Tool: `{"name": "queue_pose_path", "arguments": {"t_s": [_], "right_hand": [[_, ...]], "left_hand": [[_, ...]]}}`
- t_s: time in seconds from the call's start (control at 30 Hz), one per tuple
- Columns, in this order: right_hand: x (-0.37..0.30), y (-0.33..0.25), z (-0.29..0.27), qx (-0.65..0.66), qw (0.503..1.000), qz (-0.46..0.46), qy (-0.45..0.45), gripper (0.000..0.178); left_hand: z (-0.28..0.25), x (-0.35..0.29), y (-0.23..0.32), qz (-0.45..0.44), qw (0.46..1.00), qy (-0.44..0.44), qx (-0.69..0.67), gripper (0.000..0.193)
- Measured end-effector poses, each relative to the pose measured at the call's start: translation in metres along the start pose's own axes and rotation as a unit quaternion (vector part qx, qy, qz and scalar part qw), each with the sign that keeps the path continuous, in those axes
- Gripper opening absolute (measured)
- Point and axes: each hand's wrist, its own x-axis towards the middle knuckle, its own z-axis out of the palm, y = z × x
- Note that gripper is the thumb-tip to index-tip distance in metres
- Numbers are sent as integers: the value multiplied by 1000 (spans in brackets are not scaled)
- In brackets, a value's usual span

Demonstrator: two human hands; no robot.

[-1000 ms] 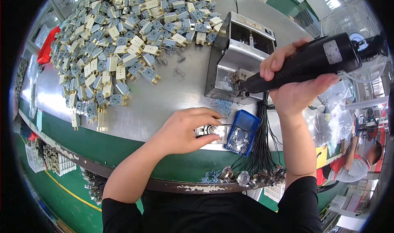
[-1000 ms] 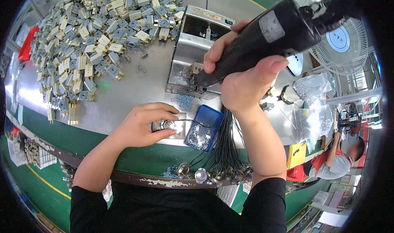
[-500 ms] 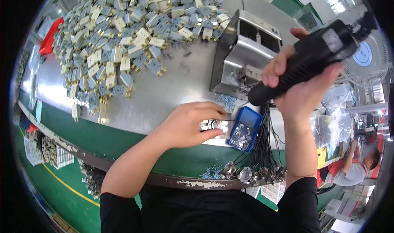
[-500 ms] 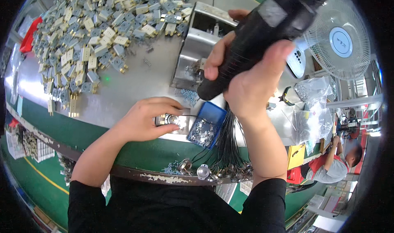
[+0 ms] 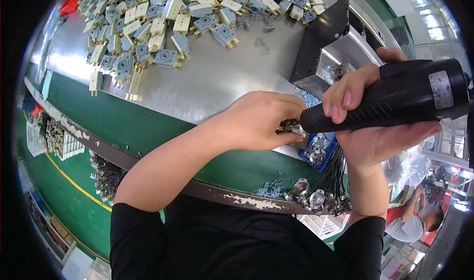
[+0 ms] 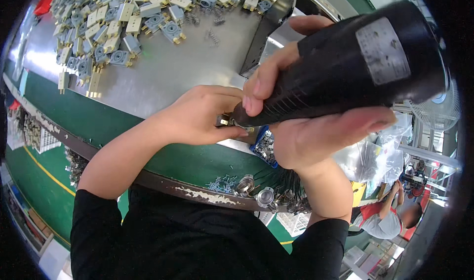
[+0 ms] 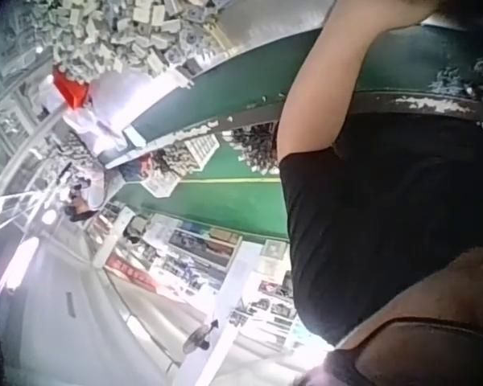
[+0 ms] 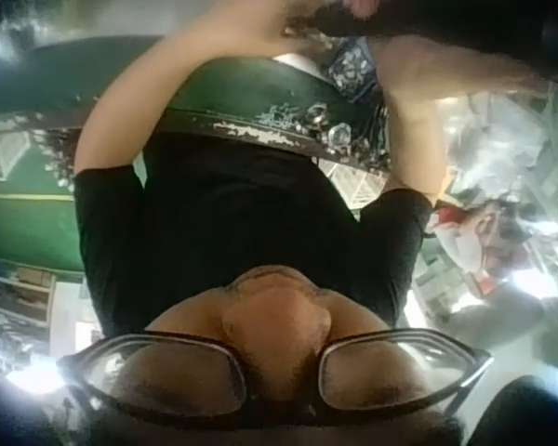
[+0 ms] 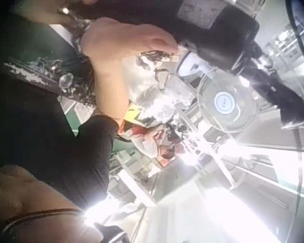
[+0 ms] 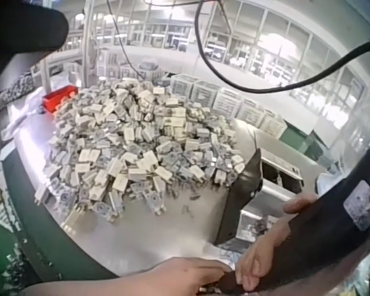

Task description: Assembling small electrical components using an electric screwdriver on a production line.

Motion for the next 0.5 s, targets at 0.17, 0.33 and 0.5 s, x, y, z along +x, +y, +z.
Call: {"name": "queue_pose_path", "arguments": {"t_s": [0.17, 0.33, 0.5], "right_hand": [[-2, 3, 0, 38, 999, 4, -3, 119], [-1, 13, 0, 112, 991, -25, -64, 114], [-10, 24, 8, 125, 987, -68, -79, 110]], "left_hand": [[0, -1, 0, -5, 1000, -12, 13, 34], [2, -2, 0, -17, 1000, -9, 6, 35], [3, -2, -1, -37, 999, -11, 3, 35]]}}
